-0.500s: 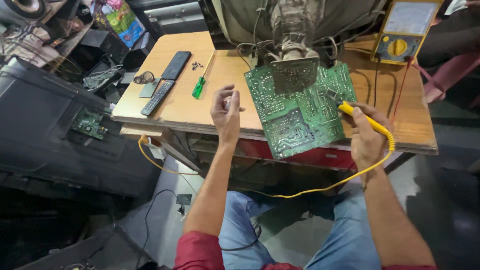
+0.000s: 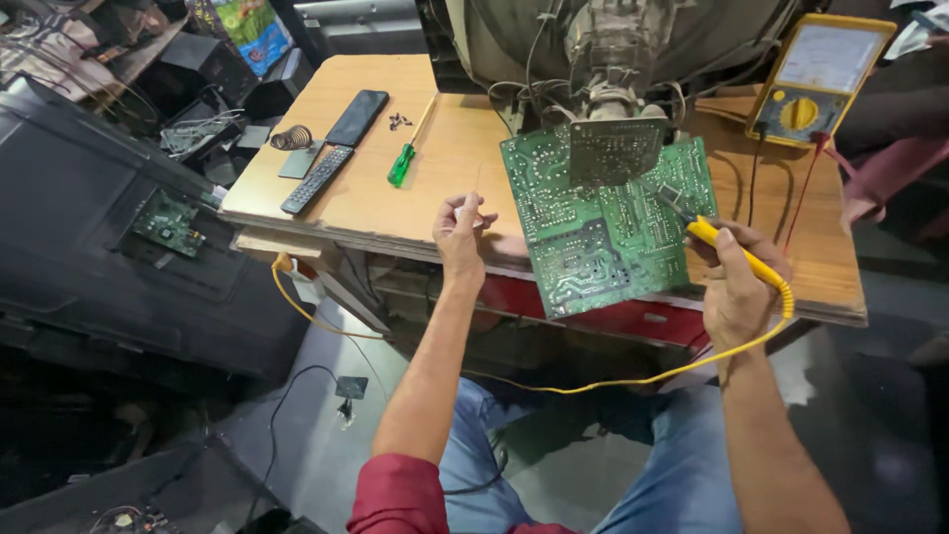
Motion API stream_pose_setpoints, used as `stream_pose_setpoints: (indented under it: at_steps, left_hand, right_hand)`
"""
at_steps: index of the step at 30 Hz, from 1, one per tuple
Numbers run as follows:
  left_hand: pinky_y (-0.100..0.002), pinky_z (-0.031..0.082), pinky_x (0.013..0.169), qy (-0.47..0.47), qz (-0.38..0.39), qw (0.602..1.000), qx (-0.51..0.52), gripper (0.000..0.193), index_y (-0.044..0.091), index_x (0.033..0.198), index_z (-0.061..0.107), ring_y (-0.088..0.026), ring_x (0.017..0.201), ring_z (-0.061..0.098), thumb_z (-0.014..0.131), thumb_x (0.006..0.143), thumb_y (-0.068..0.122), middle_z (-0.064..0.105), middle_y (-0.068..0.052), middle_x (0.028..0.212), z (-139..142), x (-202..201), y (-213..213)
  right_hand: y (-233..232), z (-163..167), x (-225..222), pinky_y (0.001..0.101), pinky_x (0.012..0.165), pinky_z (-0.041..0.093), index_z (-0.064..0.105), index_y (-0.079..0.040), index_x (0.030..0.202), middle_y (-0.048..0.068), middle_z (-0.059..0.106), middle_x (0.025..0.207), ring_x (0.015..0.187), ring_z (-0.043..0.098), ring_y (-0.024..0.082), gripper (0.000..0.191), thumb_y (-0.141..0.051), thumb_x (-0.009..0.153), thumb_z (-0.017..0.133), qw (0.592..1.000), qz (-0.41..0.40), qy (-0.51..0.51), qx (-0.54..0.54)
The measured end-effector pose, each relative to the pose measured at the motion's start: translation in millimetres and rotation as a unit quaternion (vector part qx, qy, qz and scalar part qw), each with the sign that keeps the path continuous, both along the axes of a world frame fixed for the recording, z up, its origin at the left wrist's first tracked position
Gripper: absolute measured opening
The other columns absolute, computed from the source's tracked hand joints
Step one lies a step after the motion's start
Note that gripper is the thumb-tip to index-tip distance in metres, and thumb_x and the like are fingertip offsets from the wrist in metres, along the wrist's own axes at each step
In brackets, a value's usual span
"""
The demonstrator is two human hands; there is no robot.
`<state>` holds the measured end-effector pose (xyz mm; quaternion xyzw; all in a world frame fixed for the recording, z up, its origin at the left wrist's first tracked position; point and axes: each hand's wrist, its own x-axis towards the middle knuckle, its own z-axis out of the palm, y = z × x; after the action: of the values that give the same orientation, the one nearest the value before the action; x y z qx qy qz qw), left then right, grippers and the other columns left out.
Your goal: The person sits at a repair bench soldering a green circuit board from a television. They hold a soldering iron in one hand and solder wire in the other, applying solder to joints on the board, repositioning the board, and touching components with the iron tip.
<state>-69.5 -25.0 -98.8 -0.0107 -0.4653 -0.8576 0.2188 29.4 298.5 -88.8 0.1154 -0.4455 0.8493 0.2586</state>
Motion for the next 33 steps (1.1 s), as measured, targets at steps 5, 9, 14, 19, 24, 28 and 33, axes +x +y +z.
stream_pose_setpoints:
  at_steps: [5,9,14,19,24,28,33]
  left_hand:
    - [-0.027,0.050,0.071,0.005,-0.010,1.000,-0.003,0.013,0.007,0.097,0.067,-0.010,0.075,0.062,0.075,0.094,0.017,0.067,-0.001,0.087,-6,1,-5]
    - [-0.025,0.049,0.073,0.013,-0.013,0.999,-0.026,0.014,0.006,0.096,0.069,-0.009,0.077,0.061,0.075,0.095,0.018,0.065,0.000,0.083,-11,4,-7]
    - [-0.024,0.047,0.070,0.025,-0.020,0.997,-0.072,0.014,0.005,0.095,0.069,-0.006,0.075,0.057,0.074,0.096,0.018,0.065,0.001,0.083,-13,9,-7]
    - [-0.024,0.047,0.067,0.025,-0.022,0.996,-0.084,0.013,0.005,0.095,0.069,-0.005,0.072,0.056,0.073,0.096,0.017,0.064,0.002,0.082,-13,13,-8]
    - [-0.023,0.046,0.067,0.026,-0.019,0.995,-0.091,0.013,0.005,0.095,0.069,-0.005,0.072,0.054,0.074,0.096,0.016,0.064,0.002,0.082,-15,12,-8]
    - [-0.023,0.045,0.067,0.025,-0.026,0.996,-0.087,0.012,0.004,0.095,0.069,-0.005,0.072,0.054,0.074,0.096,0.016,0.064,0.002,0.082,-14,14,-8]
    - [-0.022,0.044,0.067,0.030,-0.037,0.996,-0.078,0.012,0.004,0.095,0.070,-0.005,0.072,0.054,0.075,0.096,0.015,0.064,0.002,0.082,-12,15,-9]
  right_hand:
    - [-8,1,16,0.0387,0.102,0.061,0.067,0.007,0.118,0.016,0.071,0.118,0.109,0.072,0.025,0.015,-0.001,0.107,0.060,0.997,-0.039,0.002,0.064]
    - [-15,4,30,0.0318,0.099,0.059,0.066,0.008,0.117,0.015,0.070,0.118,0.107,0.071,0.021,0.015,-0.002,0.106,0.063,0.975,-0.114,-0.001,0.190]
    - [-17,15,36,0.0268,0.101,0.055,0.069,0.008,0.120,0.014,0.073,0.118,0.108,0.070,0.018,0.018,-0.004,0.107,0.063,0.952,-0.148,-0.013,0.269]
    - [-20,19,42,0.0253,0.098,0.054,0.069,0.006,0.119,0.012,0.072,0.114,0.103,0.069,0.015,0.018,-0.005,0.106,0.064,0.964,-0.115,0.006,0.239]
    - [-18,16,49,0.0250,0.098,0.054,0.070,0.007,0.117,0.014,0.073,0.114,0.102,0.070,0.016,0.017,-0.004,0.105,0.064,0.936,-0.159,0.001,0.314]
    - [-19,20,52,0.0250,0.095,0.054,0.070,0.007,0.119,0.014,0.072,0.115,0.105,0.069,0.016,0.018,-0.004,0.107,0.064,0.940,-0.151,-0.010,0.306]
    - [-21,25,55,0.0269,0.094,0.058,0.069,0.007,0.118,0.013,0.073,0.116,0.103,0.071,0.016,0.018,-0.004,0.105,0.063,0.954,-0.138,-0.026,0.264]
